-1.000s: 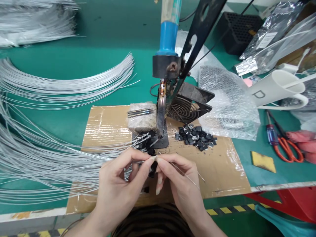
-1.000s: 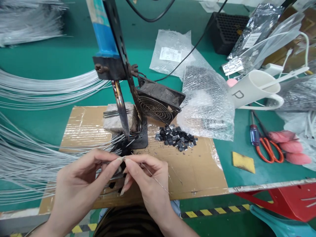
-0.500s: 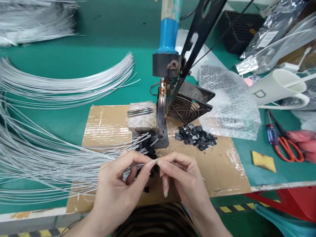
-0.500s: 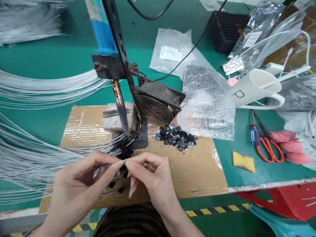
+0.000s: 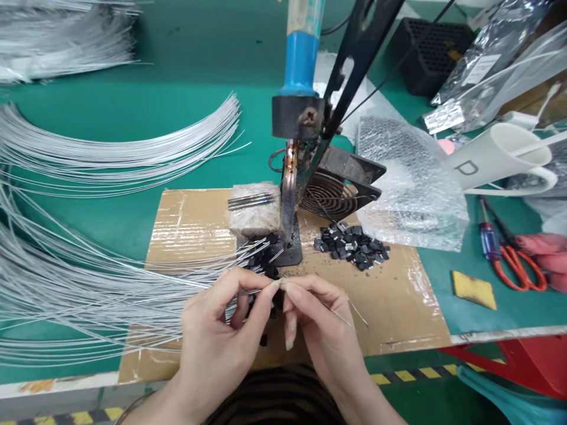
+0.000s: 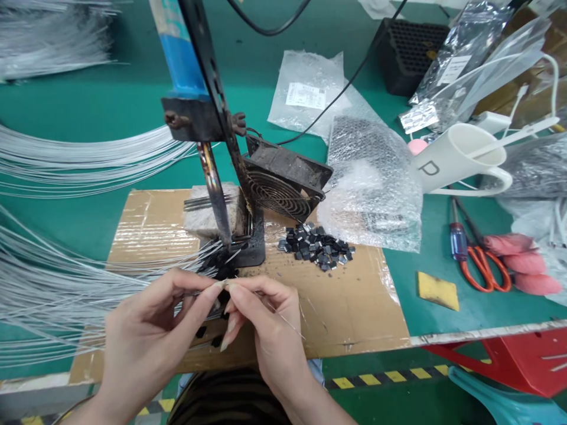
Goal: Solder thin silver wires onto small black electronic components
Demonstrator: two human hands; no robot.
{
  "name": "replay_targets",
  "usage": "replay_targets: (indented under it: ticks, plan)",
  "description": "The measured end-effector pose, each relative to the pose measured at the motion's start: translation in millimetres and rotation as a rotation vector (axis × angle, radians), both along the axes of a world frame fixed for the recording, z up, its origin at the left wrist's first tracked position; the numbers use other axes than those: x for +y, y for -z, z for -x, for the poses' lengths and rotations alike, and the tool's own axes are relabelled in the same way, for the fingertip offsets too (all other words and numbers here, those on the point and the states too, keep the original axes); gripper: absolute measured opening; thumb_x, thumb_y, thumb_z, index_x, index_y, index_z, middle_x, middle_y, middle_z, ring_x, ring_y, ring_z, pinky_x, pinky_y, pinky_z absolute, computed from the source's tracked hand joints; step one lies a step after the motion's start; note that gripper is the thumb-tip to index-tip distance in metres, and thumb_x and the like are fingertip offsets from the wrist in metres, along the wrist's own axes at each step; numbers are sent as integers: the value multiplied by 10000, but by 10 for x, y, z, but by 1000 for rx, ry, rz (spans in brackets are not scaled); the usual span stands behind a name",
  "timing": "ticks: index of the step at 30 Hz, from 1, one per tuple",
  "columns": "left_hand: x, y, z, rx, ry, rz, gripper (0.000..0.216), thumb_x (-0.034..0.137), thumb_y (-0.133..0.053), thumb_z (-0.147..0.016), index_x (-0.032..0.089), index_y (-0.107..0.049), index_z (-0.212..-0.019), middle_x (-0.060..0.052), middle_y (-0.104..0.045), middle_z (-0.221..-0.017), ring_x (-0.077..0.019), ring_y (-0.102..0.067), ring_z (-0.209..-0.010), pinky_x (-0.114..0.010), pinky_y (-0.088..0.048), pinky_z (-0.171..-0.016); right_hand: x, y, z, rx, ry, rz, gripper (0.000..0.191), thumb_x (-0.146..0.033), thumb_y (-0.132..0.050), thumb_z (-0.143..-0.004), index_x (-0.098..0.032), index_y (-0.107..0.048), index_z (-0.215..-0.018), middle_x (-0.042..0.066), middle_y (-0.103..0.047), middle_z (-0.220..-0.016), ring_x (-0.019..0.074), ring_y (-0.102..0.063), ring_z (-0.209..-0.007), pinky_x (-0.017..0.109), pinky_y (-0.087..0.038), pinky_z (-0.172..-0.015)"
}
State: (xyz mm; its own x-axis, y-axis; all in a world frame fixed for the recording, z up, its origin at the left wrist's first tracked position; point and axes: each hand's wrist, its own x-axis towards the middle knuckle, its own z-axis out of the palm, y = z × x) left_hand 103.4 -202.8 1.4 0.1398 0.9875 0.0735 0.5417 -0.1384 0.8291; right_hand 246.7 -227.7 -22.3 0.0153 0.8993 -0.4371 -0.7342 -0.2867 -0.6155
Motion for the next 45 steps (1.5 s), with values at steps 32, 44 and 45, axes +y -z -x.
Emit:
replay_targets:
  ticks: [32,44,45]
  plan:
    - [41,-27,-20,-71,-71,144,112,277,-719,-902,220,-777,-825,27,-633,-629,-100,-448,-504,-239,-340,-488,136,153,-560,-1570,141,-213,40,-231,-699,-982,-214,-733,-994,29,-763,-915,167,-716,-746,307,-596,-729]
    - [49,-126,-69,-98,-162,261,139,300,-717,-869,213,-758,-769,28,-595,-610,-96,-390,-514,-253,-290,-505,7,-51,-405,-987,128,-114,49,-256,-796,-916,-264,-822,-875,-18,-716,-739,103,-615,-590,210,-522,-548]
    - [55,-124,-62,-97,-157,264,144,303,-718,-871,213,-757,-765,32,-579,-595,-95,-378,-508,-252,-284,-500,1,-64,-385,-948,126,-102,47,-264,-805,-906,-259,-822,-863,-18,-712,-718,98,-594,-557,201,-508,-509]
